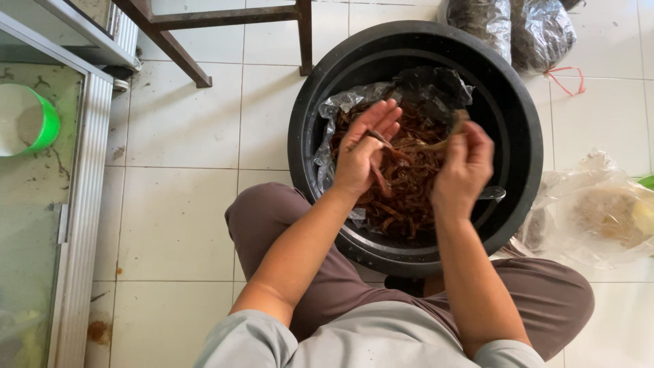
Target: The person sorts through dark brown, strip-like food items in a large black basin, picking them up by hand and placing some into a clear plastic bag.
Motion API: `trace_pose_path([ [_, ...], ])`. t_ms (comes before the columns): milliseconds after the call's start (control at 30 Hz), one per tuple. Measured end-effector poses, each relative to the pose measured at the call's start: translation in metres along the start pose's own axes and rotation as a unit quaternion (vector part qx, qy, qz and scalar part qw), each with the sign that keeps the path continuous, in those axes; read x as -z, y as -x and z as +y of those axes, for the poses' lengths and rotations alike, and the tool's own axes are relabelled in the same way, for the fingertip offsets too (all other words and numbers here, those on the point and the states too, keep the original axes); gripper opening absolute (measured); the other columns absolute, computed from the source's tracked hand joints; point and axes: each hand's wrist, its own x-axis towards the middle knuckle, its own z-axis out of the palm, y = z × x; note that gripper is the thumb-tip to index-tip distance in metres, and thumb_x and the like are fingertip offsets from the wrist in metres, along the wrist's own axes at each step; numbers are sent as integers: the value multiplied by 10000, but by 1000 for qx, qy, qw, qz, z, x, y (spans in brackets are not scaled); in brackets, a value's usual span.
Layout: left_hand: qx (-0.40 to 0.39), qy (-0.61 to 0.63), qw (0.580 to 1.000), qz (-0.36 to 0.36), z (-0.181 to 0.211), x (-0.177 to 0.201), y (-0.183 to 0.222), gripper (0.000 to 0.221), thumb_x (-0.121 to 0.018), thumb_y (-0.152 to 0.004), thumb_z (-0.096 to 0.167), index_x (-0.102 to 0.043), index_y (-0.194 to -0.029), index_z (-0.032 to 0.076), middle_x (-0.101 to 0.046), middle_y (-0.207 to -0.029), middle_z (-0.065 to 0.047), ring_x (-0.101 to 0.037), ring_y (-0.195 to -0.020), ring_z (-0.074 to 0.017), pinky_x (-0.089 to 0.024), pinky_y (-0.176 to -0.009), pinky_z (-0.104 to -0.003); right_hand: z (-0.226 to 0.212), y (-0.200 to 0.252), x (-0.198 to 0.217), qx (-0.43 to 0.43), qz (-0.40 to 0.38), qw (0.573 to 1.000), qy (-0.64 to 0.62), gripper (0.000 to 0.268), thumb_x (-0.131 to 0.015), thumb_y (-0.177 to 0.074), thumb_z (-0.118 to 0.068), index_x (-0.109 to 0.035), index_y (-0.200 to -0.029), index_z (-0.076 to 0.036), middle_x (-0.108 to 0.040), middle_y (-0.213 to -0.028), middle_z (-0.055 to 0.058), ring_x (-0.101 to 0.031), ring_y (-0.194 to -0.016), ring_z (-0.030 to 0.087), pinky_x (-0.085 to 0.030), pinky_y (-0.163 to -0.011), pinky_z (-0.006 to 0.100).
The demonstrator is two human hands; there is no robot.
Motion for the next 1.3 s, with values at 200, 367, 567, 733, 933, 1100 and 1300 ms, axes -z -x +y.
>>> trace_pose_path([
  [200,-7,216,976,1,18,11,-6,766,-326,-847,-170,-389,-1581,37,-410,-1623,-223,-384,-1539,-359,-329,-1316,-494,-17,-20,29,44,-166,958,229,304,-607,-1024,-21,-683,-1319,-17,-611,-1314,118,-645,-1092,169,-549,-893,266],
  [367,44,43,995,-77,17,-8,1,909,-356,-780,-176,-260,-1640,100,-297,-1701,-154,-251,-1616,-308,-257,-1355,-440,-39,4,-2,-25,-245,959,140,242,-708,-1007,-149,-723,-1229,-53,-696,-1115,68,-684,-963,139,-566,-831,252],
  [567,94,-64,985,-128,11,-6,15,964,-395,-792,-175,-155,-1670,142,-147,-1763,-105,-168,-1644,-302,-274,-1311,-404,-48,-2,-6,-110,-310,928,172,210,-687,-999,-175,-751,-1168,-68,-700,-966,62,-641,-772,129,-519,-689,272],
  [733,25,-211,974,-84,-32,4,17,691,-591,-1002,6,-263,-1600,120,-315,-1625,-100,-351,-1527,-253,-366,-1251,-391,-30,6,-2,-92,-231,955,160,144,-633,-1060,-149,-693,-1142,-46,-691,-942,38,-629,-799,100,-515,-714,242],
  [933,45,-233,971,-26,-27,5,24,319,-662,-1072,276,-659,-1290,42,-648,-1206,-54,-677,-1043,-128,-569,-943,-280,-31,10,5,54,-200,975,78,142,-662,-1034,-33,-724,-1162,-30,-626,-1180,66,-643,-941,133,-552,-786,256],
  [1100,95,-236,966,-34,-7,-4,30,287,-663,-1057,252,-702,-1232,28,-696,-1029,2,-644,-971,-77,-540,-879,-231,-30,11,11,87,-215,968,96,187,-742,-974,-19,-692,-1154,-27,-673,-1158,75,-713,-950,116,-606,-786,231],
  [1300,141,-293,945,-35,-1,-12,43,285,-713,-1007,301,-726,-1131,44,-667,-855,5,-625,-688,-86,-531,-617,-238,-21,21,30,-24,-243,962,126,218,-762,-944,-79,-736,-1157,-41,-703,-1063,77,-698,-905,158,-568,-781,289],
])
